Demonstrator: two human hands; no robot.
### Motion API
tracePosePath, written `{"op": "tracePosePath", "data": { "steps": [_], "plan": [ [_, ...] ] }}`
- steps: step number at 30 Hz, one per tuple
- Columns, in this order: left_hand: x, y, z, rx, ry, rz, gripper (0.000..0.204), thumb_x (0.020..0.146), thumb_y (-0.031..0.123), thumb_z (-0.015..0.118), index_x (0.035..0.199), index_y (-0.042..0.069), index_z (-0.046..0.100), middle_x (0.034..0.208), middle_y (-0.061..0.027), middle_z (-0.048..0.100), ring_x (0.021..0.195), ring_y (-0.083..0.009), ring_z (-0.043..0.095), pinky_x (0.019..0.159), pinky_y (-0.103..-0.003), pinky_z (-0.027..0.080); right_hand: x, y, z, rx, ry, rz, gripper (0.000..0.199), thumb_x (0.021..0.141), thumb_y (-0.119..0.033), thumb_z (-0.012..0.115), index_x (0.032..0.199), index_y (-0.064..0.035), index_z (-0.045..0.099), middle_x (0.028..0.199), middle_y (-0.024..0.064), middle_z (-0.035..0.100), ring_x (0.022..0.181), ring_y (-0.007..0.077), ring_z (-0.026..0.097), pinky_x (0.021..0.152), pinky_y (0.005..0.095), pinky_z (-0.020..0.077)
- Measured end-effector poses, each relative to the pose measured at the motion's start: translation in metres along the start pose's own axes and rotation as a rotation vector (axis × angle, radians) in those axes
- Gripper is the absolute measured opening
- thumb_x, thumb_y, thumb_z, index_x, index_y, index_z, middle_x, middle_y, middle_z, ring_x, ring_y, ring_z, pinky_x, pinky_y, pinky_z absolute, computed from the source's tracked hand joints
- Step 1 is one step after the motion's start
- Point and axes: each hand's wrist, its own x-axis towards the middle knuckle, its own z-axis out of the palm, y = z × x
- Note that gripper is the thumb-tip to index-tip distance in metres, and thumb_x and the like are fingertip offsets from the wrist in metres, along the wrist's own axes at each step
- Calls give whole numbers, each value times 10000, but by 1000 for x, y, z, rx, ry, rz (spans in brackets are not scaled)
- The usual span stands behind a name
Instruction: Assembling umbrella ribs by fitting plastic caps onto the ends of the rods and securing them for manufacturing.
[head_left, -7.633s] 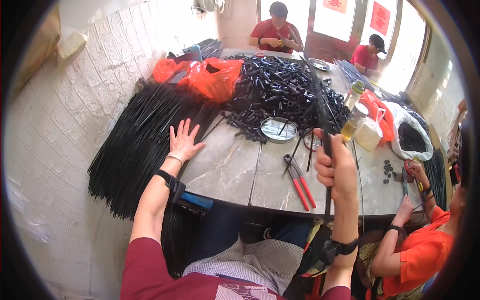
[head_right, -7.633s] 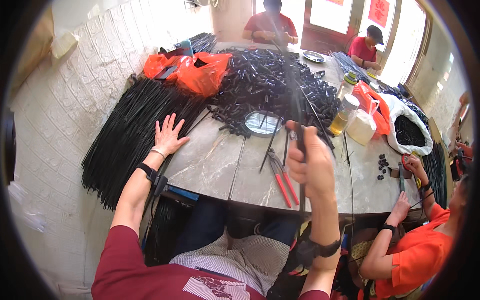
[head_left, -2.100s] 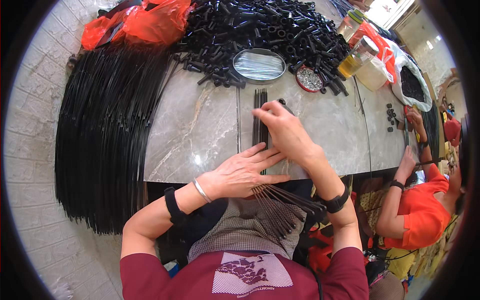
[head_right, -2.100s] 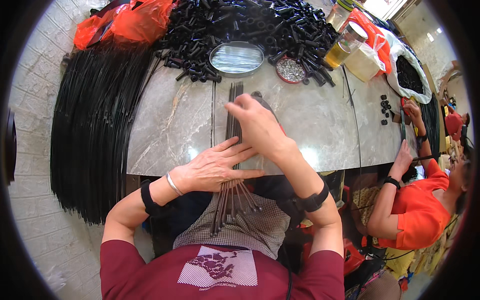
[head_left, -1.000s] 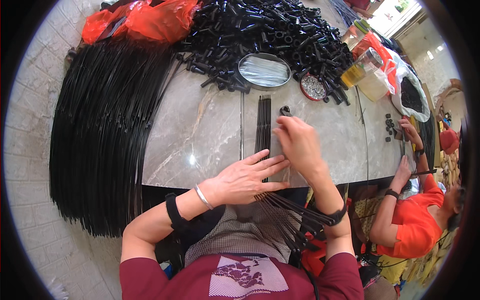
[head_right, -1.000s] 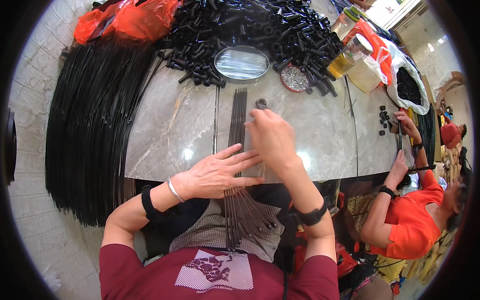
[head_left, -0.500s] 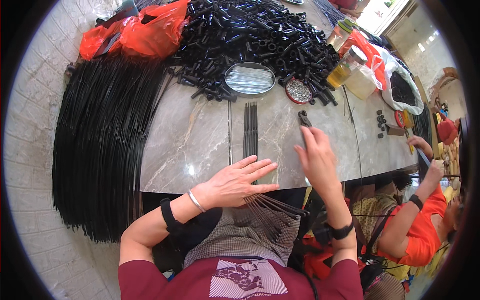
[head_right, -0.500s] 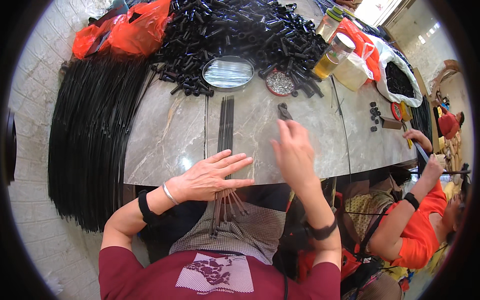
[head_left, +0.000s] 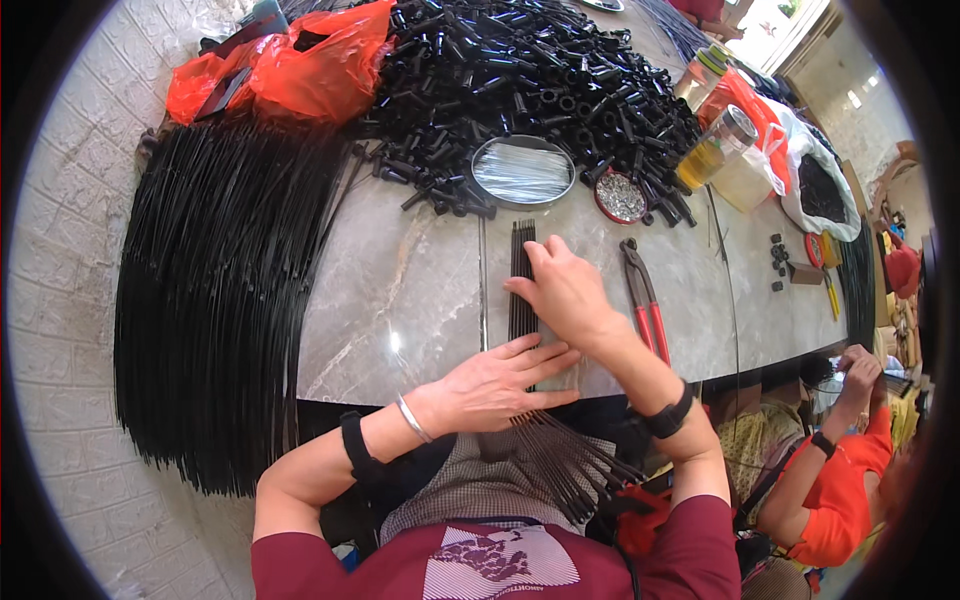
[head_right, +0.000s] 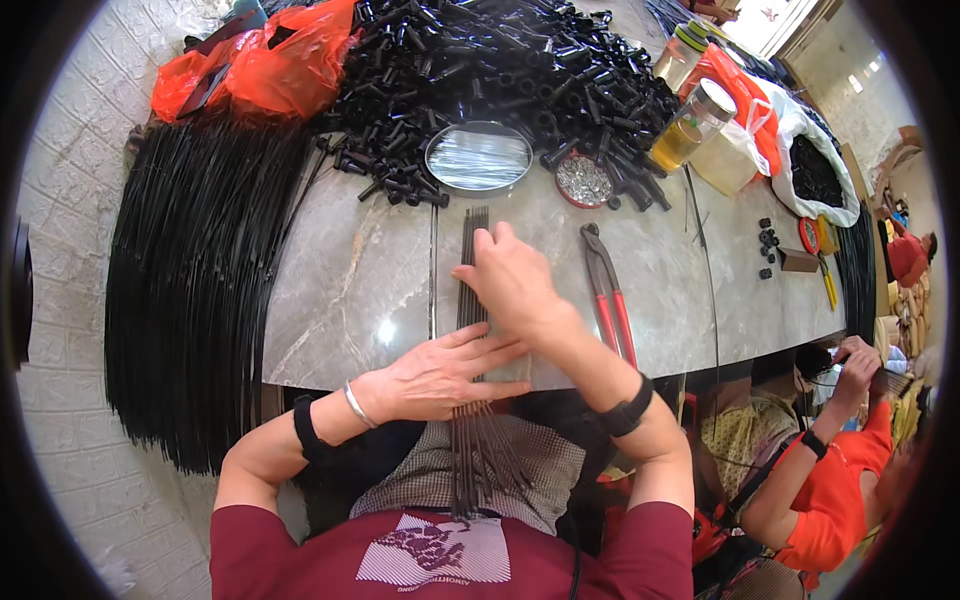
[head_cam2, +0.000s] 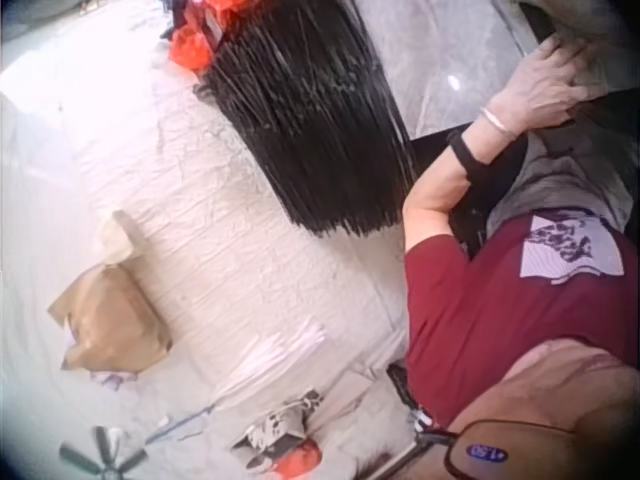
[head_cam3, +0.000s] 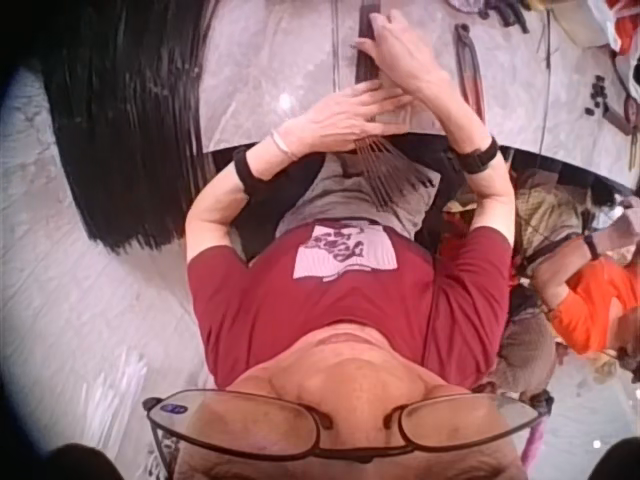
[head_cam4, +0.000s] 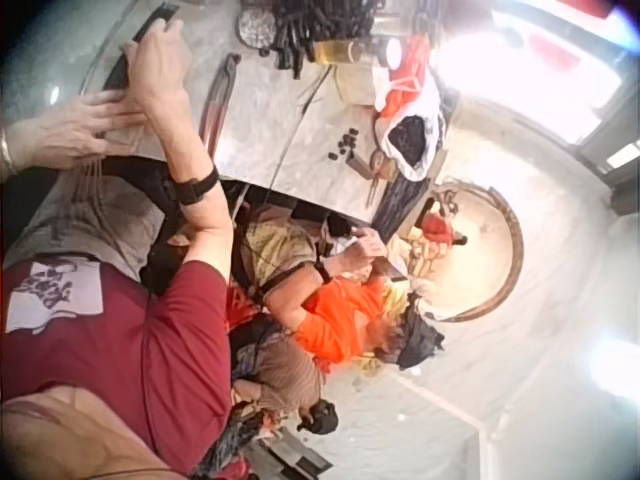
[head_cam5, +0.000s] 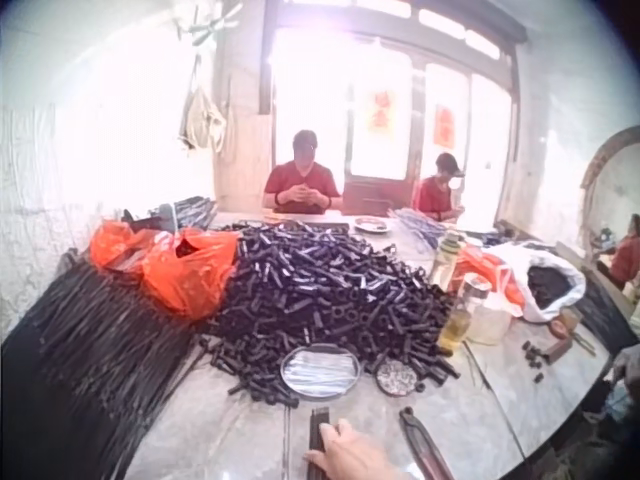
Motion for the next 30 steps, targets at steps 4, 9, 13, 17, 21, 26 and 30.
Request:
{"op": "tracePosePath", "data": {
  "steps": [4, 9, 13, 17, 21, 26, 30],
  "plan": [
    [0, 1, 3, 32, 10, 12, 570, 836, 230, 622, 1386, 236, 475, 1529, -135, 348, 1404, -274, 354, 1155, -432, 284, 46, 36, -23, 155, 107, -115, 236, 863, -230, 673, 986, -31, 702, 1005, 122, 650, 891, 315, 644, 757, 431, 512],
    [1, 1, 4, -13, 0, 3, 605, 833, 224, 617, 1411, 239, 439, 1541, -133, 328, 1417, -273, 336, 1172, -435, 258, 99, 44, -10, -30, 305, -243, 131, 861, -161, 632, 888, -52, 698, 964, 87, 640, 961, 286, 620, 779, 423, 519],
    [0, 1, 0, -12, -29, -6, 639, 806, 188, 612, 1416, 232, 427, 1550, -129, 311, 1424, -272, 324, 1184, -435, 243, 110, 40, -2, -175, 237, -249, 119, 855, -142, 628, 902, -56, 695, 917, 81, 617, 953, 267, 603, 793, 401, 518],
    [0, 0, 0, -27, -23, -6, 652, 787, 172, 612, 1411, 221, 432, 1552, -126, 307, 1426, -270, 322, 1188, -436, 239, 111, 41, -1, -108, 260, -201, 120, 849, -137, 631, 884, -46, 700, 913, 94, 621, 959, 286, 599, 790, 395, 513],
    [2, 1, -2, -47, -25, -8, 635, 791, 170, 612, 1401, 213, 443, 1552, -126, 308, 1424, -270, 325, 1183, -437, 247, 107, 46, -14, 62, 251, -198, 139, 843, -130, 648, 925, -33, 705, 902, 109, 633, 898, 282, 622, 760, 371, 511],
    [1, 1, 0, -36, -29, -17, 618, 791, 183, 621, 1387, 217, 464, 1541, -121, 331, 1414, -270, 340, 1170, -434, 270, 91, 45, -39, 375, 239, -166, 129, 854, -151, 642, 908, -50, 701, 886, 139, 648, 874, 320, 634, 776, 413, 499],
    [0, 2, -1, -28, -30, -31, 626, 787, 185, 628, 1390, 229, 466, 1536, -110, 344, 1411, -263, 346, 1166, -430, 277, 58, 59, -46, 265, 217, -256, 124, 863, -92, 602, 913, -6, 676, 889, 163, 645, 859, 338, 630, 781, 413, 497]
  ]
}}
